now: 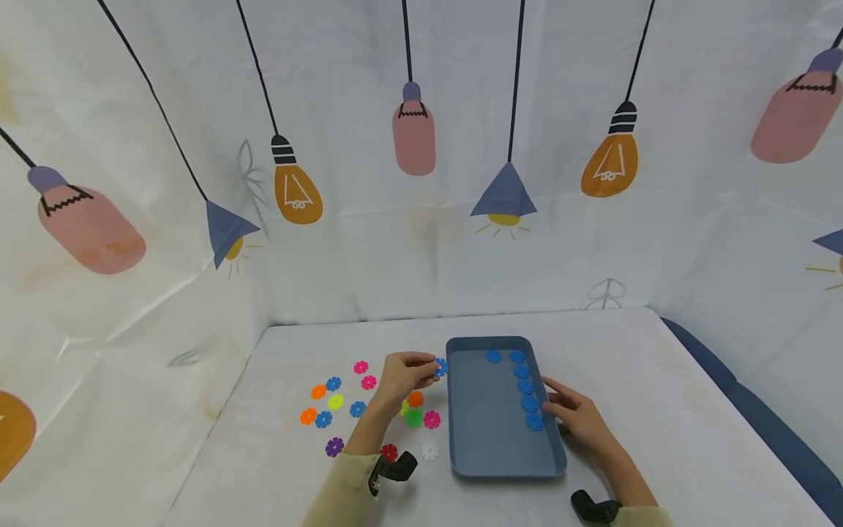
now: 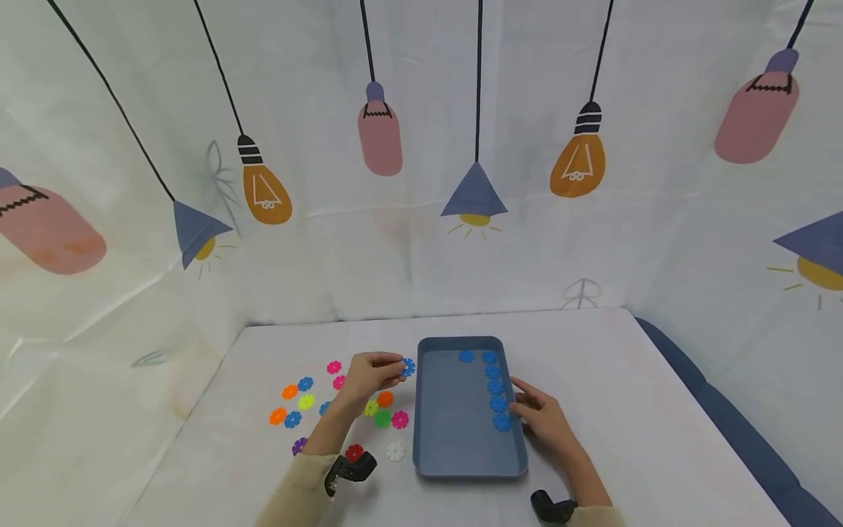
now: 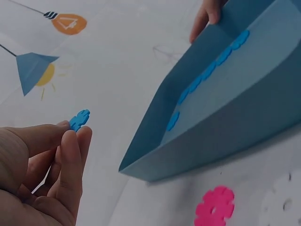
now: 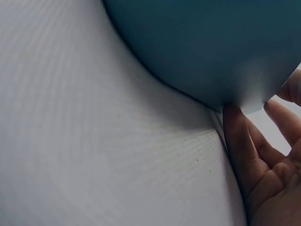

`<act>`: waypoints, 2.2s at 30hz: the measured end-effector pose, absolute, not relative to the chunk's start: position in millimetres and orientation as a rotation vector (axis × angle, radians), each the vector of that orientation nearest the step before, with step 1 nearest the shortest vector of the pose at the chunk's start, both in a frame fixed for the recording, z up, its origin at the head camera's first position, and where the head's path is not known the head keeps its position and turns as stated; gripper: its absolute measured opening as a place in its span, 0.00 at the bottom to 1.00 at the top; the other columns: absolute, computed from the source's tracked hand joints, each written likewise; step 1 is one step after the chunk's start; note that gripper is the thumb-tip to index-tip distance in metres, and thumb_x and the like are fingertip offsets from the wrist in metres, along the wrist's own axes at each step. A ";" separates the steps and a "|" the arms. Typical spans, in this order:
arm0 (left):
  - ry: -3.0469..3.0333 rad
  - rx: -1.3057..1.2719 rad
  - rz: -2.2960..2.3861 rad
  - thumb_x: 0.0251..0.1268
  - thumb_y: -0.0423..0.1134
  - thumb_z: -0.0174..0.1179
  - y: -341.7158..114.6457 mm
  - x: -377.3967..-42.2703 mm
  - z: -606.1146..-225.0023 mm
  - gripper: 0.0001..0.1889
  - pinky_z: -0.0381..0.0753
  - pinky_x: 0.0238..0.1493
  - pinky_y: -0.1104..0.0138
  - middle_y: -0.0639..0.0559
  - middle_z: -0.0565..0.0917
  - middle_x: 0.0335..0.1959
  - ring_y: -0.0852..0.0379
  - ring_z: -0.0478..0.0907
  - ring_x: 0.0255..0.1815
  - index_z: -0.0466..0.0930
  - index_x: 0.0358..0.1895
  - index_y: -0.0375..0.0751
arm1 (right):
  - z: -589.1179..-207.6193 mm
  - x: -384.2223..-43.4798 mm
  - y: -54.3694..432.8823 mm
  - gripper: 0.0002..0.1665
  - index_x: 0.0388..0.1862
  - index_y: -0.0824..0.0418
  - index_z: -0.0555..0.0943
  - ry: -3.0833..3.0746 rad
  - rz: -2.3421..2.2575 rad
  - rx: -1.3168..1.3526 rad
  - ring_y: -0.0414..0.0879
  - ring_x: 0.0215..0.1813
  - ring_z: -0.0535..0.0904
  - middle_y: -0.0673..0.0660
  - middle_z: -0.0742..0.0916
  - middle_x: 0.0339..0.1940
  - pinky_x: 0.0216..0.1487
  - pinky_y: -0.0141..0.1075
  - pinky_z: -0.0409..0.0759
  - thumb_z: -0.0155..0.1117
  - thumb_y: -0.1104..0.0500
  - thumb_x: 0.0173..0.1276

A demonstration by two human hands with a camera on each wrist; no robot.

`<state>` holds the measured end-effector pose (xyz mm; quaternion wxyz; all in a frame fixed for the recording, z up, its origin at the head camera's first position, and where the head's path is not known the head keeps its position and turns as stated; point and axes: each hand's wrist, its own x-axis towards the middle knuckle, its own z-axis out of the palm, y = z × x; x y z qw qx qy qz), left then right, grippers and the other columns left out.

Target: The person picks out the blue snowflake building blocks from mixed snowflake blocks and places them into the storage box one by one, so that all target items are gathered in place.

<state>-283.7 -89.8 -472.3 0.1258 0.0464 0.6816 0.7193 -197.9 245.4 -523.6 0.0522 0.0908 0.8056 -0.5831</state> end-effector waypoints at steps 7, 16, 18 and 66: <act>1.961 0.215 2.069 0.62 0.34 0.67 -65.1 -288.5 -470.2 0.17 0.85 0.39 0.64 0.42 0.84 0.37 0.43 0.86 0.37 0.81 0.49 0.23 | -524.2 -198.2 245.6 0.35 0.74 0.57 0.66 2.453 -1.759 0.276 0.56 0.58 0.74 0.67 0.77 0.61 0.47 0.43 0.81 0.63 0.56 0.70; 1.925 0.261 2.067 0.62 0.30 0.66 -36.2 -294.8 -469.4 0.13 0.85 0.38 0.63 0.42 0.84 0.36 0.49 0.86 0.33 0.82 0.46 0.23 | -525.6 -197.2 246.8 0.36 0.74 0.57 0.66 2.451 -1.752 0.291 0.56 0.59 0.74 0.67 0.77 0.61 0.46 0.42 0.81 0.64 0.55 0.69; 1.909 0.256 2.070 0.61 0.30 0.66 -29.6 -296.0 -467.9 0.13 0.85 0.38 0.64 0.42 0.84 0.36 0.50 0.86 0.33 0.82 0.45 0.24 | -525.7 -197.1 246.9 0.36 0.74 0.57 0.66 2.453 -1.751 0.292 0.56 0.59 0.74 0.67 0.76 0.61 0.46 0.42 0.81 0.64 0.55 0.69; 2.032 0.136 1.895 0.58 0.22 0.64 43.9 -323.2 -506.7 0.10 0.85 0.36 0.64 0.42 0.84 0.33 0.49 0.86 0.32 0.83 0.44 0.24 | -519.4 -203.8 256.3 0.38 0.75 0.55 0.64 2.334 -1.770 0.225 0.60 0.62 0.73 0.69 0.74 0.64 0.50 0.48 0.81 0.65 0.52 0.69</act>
